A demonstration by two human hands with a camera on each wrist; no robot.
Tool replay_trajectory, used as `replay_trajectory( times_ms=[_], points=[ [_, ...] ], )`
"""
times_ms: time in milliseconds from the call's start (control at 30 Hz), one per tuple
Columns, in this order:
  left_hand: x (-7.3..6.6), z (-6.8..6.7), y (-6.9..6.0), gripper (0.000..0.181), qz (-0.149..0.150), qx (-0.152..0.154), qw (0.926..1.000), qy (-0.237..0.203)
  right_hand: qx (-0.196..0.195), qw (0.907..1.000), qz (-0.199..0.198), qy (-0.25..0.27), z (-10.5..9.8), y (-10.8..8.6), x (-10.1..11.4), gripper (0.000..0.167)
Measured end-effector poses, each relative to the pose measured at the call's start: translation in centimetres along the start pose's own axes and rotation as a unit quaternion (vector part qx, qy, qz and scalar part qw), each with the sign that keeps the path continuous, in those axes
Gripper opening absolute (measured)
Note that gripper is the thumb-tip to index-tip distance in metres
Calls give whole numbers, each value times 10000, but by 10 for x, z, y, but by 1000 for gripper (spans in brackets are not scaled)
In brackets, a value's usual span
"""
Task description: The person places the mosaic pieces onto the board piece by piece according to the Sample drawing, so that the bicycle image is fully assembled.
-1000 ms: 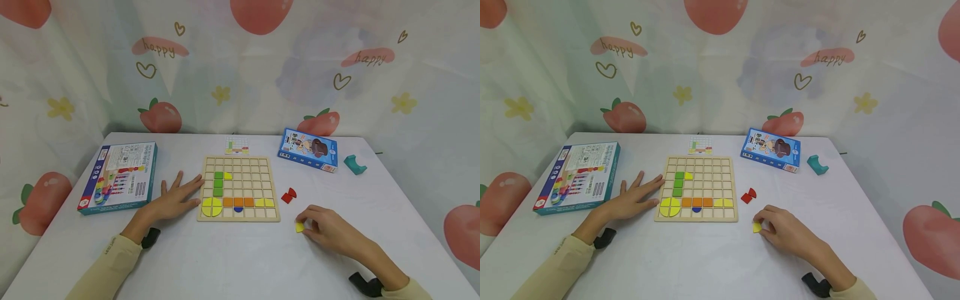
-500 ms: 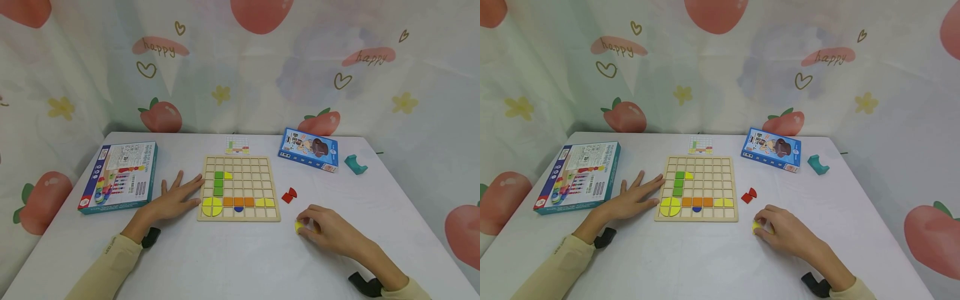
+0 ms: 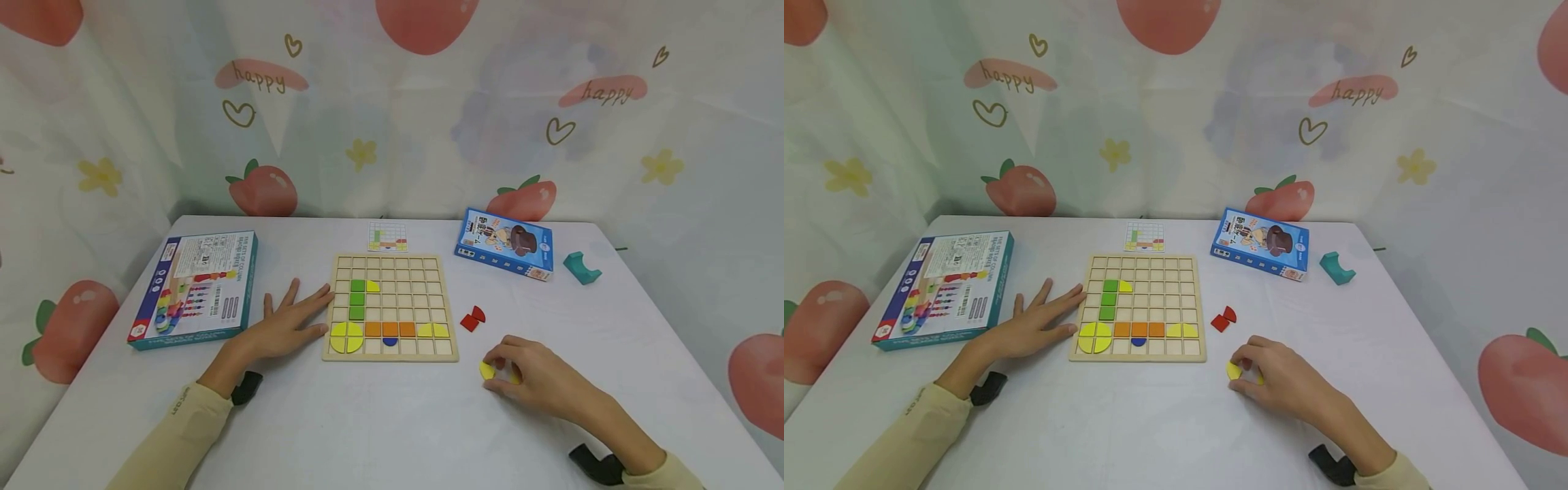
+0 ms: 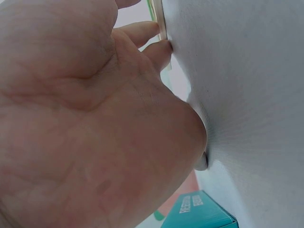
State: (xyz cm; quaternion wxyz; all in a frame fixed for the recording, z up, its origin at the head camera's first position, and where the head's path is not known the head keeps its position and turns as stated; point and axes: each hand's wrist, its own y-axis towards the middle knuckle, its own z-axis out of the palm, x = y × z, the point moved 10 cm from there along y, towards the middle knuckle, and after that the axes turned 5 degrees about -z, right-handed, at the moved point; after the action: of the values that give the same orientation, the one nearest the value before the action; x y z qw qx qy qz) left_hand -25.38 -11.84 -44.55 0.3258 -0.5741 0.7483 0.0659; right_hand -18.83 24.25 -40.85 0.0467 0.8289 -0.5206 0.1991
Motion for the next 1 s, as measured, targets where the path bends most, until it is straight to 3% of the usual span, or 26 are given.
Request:
replay_trajectory(
  times_ms=[300,1000],
  points=[
    [1,0,0,71,15,2,10000,-19,74,9993,-200,314,2,-1,2,29],
    [4,2,3,72,-67,27,10000,48,35,10000,-86,31,-3,-3,-4,27]
  ],
)
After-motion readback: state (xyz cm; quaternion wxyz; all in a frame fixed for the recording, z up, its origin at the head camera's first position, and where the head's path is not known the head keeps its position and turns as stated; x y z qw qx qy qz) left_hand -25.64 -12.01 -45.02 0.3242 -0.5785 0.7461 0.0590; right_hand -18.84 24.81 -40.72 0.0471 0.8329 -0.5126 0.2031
